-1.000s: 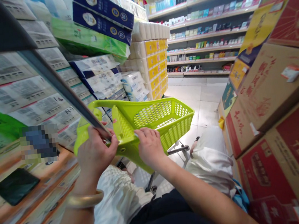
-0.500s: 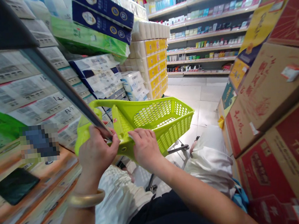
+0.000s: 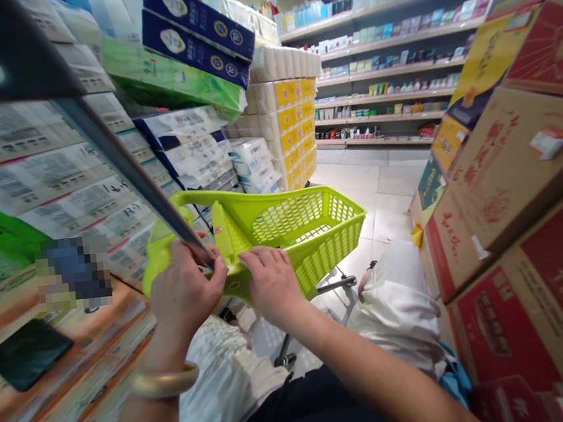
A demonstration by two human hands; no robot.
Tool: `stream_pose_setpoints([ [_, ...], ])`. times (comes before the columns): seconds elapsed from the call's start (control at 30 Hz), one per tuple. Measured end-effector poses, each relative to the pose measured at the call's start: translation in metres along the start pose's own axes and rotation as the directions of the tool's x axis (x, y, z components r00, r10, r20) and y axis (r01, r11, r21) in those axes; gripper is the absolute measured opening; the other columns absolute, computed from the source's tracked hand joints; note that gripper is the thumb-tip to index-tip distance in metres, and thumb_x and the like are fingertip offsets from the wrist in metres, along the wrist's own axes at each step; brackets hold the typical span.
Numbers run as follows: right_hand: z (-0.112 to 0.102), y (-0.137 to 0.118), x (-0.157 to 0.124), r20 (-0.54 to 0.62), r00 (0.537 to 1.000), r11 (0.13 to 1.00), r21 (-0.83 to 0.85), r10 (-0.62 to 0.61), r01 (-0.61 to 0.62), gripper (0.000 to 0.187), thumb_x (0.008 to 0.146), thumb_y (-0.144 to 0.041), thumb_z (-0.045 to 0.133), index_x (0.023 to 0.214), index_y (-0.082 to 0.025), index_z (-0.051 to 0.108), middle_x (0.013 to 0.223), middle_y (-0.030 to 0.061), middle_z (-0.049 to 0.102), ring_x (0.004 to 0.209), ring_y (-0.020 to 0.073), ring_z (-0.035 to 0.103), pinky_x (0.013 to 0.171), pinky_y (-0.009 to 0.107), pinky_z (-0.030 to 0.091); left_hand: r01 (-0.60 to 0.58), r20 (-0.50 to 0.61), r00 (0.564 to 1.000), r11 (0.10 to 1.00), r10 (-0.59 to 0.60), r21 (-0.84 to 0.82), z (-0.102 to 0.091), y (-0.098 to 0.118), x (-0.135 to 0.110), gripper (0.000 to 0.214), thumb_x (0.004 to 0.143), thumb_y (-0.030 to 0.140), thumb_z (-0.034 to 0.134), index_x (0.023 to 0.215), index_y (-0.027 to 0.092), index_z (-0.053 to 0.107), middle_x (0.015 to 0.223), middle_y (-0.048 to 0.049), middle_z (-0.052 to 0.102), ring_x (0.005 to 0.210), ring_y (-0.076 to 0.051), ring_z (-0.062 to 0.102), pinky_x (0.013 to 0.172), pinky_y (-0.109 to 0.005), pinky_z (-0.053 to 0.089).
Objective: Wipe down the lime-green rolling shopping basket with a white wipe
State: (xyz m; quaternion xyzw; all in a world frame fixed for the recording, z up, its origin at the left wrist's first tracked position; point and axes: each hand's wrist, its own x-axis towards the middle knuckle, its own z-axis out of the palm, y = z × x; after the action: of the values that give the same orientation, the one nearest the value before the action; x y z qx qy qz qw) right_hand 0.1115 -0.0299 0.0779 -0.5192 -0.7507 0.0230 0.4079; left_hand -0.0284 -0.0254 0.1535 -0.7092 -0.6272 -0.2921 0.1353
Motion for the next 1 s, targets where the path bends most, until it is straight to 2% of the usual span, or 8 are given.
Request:
stream_pose_setpoints([
  [0.17, 0.0, 0.015, 0.0, -0.019, 0.993, 0.992, -0.046, 0.113, -0.114, 0.048, 0.078, -0.002, 0.049, 0.122, -0.018, 0.062, 0.118, 0.0114, 0.064, 0.111, 0.0256, 0.054, 0.098, 0.041, 0.04, -0.007, 0.0, 1.0, 1.0, 0.007, -0.013, 0.0, 0.0, 0.0, 0.041, 0.086, 0.036, 0.05, 0.12, 0.014, 0.05, 0.084, -0.0065, 0.075, 0.079, -0.027, 0.073, 0.063, -0.033, 0.048],
  [0.4, 0.003, -0.024, 0.002, -0.023, 0.999, 0.998, 0.048, -0.047, 0.048, 0.045, 0.084, -0.01, 0.053, 0.127, -0.02, 0.059, 0.123, 0.0096, 0.061, 0.112, 0.0234, 0.052, 0.101, 0.039, 0.04, -0.016, -0.008, 1.0, 1.0, 0.016, 0.027, 0.0, 0.0, 0.0, 0.042, 0.085, 0.038, 0.049, 0.119, 0.014, 0.05, 0.085, -0.0067, 0.075, 0.076, -0.029, 0.073, 0.061, -0.034, 0.048],
  [0.5, 0.002, -0.012, 0.0, -0.001, 0.999, 0.999, 0.028, -0.035, 0.035, 0.048, 0.082, -0.007, 0.052, 0.127, -0.021, 0.059, 0.123, 0.0088, 0.062, 0.114, 0.0232, 0.052, 0.101, 0.039, 0.039, -0.013, -0.001, 1.0, 0.999, 0.013, 0.043, -0.001, 0.0, 0.0, 0.041, 0.086, 0.04, 0.048, 0.119, 0.014, 0.05, 0.08, -0.0048, 0.074, 0.074, -0.029, 0.072, 0.06, -0.035, 0.047],
  [0.63, 0.0, 0.018, -0.003, -0.011, 0.997, 0.996, -0.033, 0.081, -0.081, 0.05, 0.08, -0.002, 0.048, 0.125, -0.019, 0.06, 0.122, 0.0109, 0.062, 0.114, 0.0241, 0.052, 0.101, 0.04, 0.04, -0.012, 0.005, 1.0, 0.999, 0.011, 0.043, -0.001, 0.0, -0.001, 0.039, 0.087, 0.04, 0.047, 0.117, 0.015, 0.051, 0.08, -0.0049, 0.074, 0.074, -0.029, 0.072, 0.059, -0.034, 0.047],
  [0.73, -0.001, 0.023, -0.002, -0.014, 0.992, 0.991, -0.041, 0.124, -0.124, 0.05, 0.079, -0.001, 0.047, 0.124, -0.016, 0.062, 0.12, 0.0129, 0.062, 0.113, 0.0255, 0.053, 0.1, 0.042, 0.041, -0.015, -0.001, 1.0, 0.999, 0.015, 0.037, 0.0, 0.001, -0.001, 0.038, 0.087, 0.039, 0.047, 0.117, 0.014, 0.051, 0.08, -0.0056, 0.074, 0.075, -0.029, 0.072, 0.06, -0.034, 0.047],
  [0.8, 0.0, 0.014, -0.001, -0.014, 0.995, 0.995, -0.006, 0.103, -0.103, 0.05, 0.078, -0.001, 0.048, 0.123, -0.016, 0.062, 0.12, 0.0121, 0.062, 0.113, 0.0251, 0.053, 0.101, 0.041, 0.041, -0.014, -0.011, 1.0, 0.999, 0.014, 0.038, 0.001, 0.001, -0.001, 0.039, 0.087, 0.039, 0.047, 0.117, 0.014, 0.051, 0.08, -0.0065, 0.074, 0.075, -0.029, 0.072, 0.061, -0.034, 0.047],
  [0.93, 0.003, -0.011, -0.001, -0.027, 0.999, 0.994, 0.098, -0.044, 0.047, 0.051, 0.078, -0.004, 0.051, 0.126, -0.017, 0.06, 0.123, 0.0103, 0.061, 0.116, 0.0234, 0.051, 0.103, 0.039, 0.041, -0.015, -0.012, 1.0, 1.0, 0.015, 0.026, 0.0, 0.001, -0.001, 0.041, 0.086, 0.039, 0.048, 0.118, 0.014, 0.051, 0.082, -0.0068, 0.074, 0.076, -0.029, 0.072, 0.061, -0.034, 0.047],
  [1.0, 0.005, -0.012, -0.005, -0.045, 0.994, 0.986, 0.129, -0.096, 0.101, 0.051, 0.08, -0.004, 0.05, 0.129, -0.017, 0.058, 0.126, 0.0105, 0.06, 0.117, 0.0224, 0.051, 0.104, 0.038, 0.041, -0.009, -0.012, 1.0, 1.0, 0.009, 0.025, 0.0, 0.0, -0.001, 0.041, 0.087, 0.04, 0.048, 0.119, 0.014, 0.051, 0.08, -0.0064, 0.074, 0.075, -0.028, 0.072, 0.061, -0.033, 0.048],
])
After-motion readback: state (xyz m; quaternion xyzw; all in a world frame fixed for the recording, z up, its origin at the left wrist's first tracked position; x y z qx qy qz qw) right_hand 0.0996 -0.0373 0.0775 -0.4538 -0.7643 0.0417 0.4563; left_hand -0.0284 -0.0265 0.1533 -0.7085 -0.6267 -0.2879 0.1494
